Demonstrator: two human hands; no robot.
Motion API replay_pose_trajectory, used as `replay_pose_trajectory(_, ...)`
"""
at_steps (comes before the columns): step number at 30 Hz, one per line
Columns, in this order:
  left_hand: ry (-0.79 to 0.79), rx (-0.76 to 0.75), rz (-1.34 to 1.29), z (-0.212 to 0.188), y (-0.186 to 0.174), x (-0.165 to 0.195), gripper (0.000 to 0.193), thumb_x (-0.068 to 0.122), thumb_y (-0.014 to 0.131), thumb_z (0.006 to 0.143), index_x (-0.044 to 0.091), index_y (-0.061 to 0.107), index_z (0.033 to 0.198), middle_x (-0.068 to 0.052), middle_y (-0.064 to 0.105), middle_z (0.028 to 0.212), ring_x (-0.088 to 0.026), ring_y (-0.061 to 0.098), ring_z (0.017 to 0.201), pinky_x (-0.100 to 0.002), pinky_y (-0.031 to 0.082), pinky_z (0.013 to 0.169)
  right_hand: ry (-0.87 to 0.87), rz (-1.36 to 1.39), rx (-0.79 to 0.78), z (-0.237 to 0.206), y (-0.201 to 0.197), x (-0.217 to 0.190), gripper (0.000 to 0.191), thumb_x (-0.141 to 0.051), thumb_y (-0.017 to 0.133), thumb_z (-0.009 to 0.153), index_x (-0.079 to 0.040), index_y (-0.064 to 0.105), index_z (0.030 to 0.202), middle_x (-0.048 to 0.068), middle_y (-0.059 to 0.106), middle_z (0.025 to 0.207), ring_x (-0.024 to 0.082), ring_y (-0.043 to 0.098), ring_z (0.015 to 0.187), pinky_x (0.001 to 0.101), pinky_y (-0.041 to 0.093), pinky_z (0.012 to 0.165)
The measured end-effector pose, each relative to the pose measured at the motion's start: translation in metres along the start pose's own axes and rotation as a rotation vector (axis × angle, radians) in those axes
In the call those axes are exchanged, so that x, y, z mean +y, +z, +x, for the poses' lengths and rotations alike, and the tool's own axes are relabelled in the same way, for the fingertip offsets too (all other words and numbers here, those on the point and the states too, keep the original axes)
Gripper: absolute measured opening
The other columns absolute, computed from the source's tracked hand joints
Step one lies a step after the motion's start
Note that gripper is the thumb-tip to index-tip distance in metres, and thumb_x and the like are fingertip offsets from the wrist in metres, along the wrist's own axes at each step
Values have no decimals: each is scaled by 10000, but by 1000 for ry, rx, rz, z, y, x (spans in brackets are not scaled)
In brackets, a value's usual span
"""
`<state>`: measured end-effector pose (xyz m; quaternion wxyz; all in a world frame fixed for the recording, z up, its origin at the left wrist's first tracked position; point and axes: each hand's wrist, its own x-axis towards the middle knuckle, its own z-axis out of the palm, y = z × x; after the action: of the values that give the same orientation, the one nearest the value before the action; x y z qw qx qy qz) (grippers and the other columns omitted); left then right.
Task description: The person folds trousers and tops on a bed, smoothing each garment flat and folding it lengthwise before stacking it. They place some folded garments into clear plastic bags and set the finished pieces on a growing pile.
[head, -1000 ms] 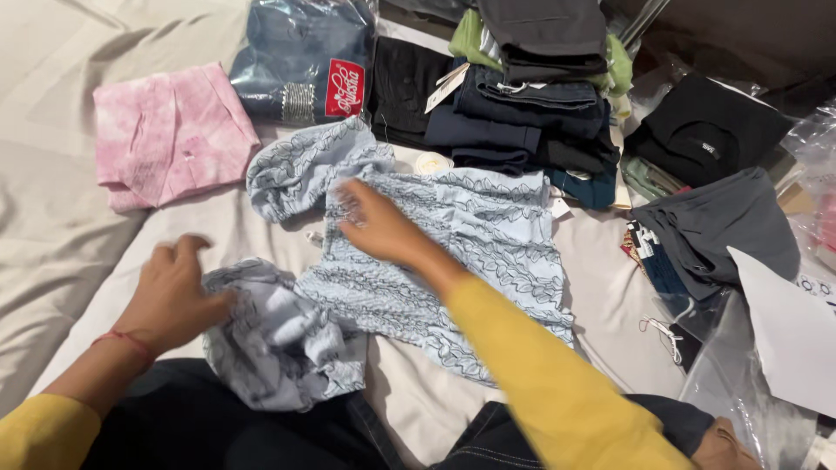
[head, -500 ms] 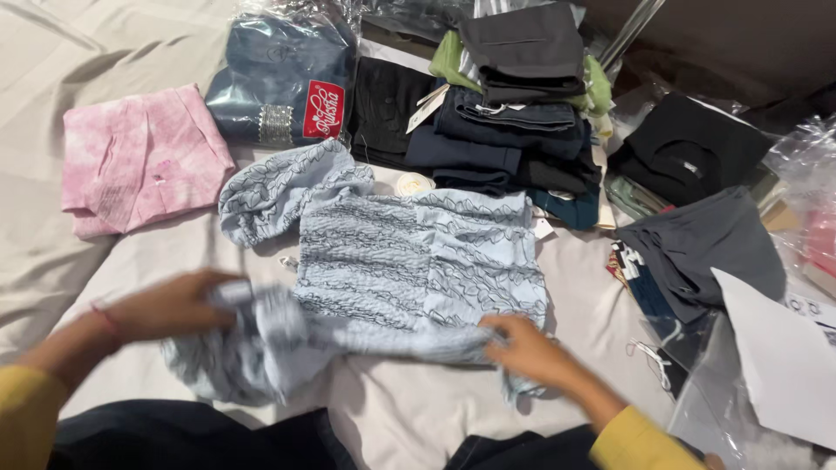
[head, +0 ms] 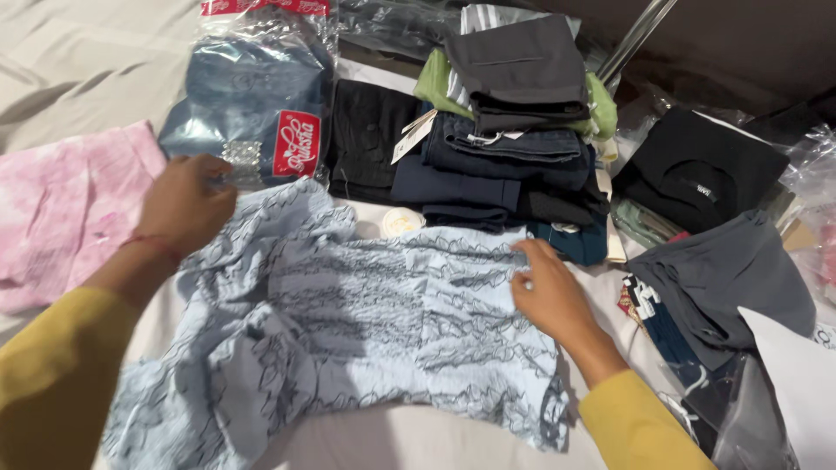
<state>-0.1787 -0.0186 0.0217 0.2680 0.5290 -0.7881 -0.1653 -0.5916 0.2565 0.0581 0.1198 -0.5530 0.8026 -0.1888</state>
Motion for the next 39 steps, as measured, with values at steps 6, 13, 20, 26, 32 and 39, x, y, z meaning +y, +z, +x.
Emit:
replay_pose_trajectory(6,-312,-396,186,23,58,16,902,626,882,772,-100,618,1237,-333,663,1209,-409,666,1130,-440,519,967,-91,-140,-20,50,25,-9,528,-122,731,805,-81,521,1288,145,553,1276,370,664,924,482,521,753)
replay_pose_trajectory(13,-273,-124,-1166,-11,-13,0,211,271,619,1083,95,645,1197,10,676,1070,-98,623,898,-308,497,793,-160,115,398,30,10,33,89,-23,629,889,10,634,972,120,608,891,259,634,758,370,526,696)
replay_pose_trajectory(20,-633,-484,-807,-76,-87,-38,393,286,583,1031,21,695,1299,-86,658,978,-211,533,808,-370,468,741,-61,192,-1,-83,-14,58,102,-111,708,824,-35,698,891,68,643,810,167,621,684,304,528,660)
replay_pose_trajectory(26,-219,-92,120,-142,-52,-2,545,266,717,888,70,550,1368,-218,606,1221,-381,648,1035,-467,535,828,343,78,157,-79,29,89,644,-503,767,897,20,594,1232,264,638,1096,378,621,1004,435,498,882)
replay_pose_trajectory(32,499,55,193,-167,-18,130,518,238,679,812,100,606,1306,-213,499,1417,-424,480,1267,-577,358,1065,546,271,-19,-74,72,77,934,-429,864,783,65,372,1405,301,549,1310,395,579,1220,431,484,1010)
replay_pose_trajectory(39,214,42,-434,-196,38,237,252,193,575,1008,79,627,1226,-127,622,1226,-328,586,1149,-460,465,1002,490,975,104,-72,47,26,526,-132,642,930,-124,495,1435,76,685,1291,178,660,1112,325,522,894)
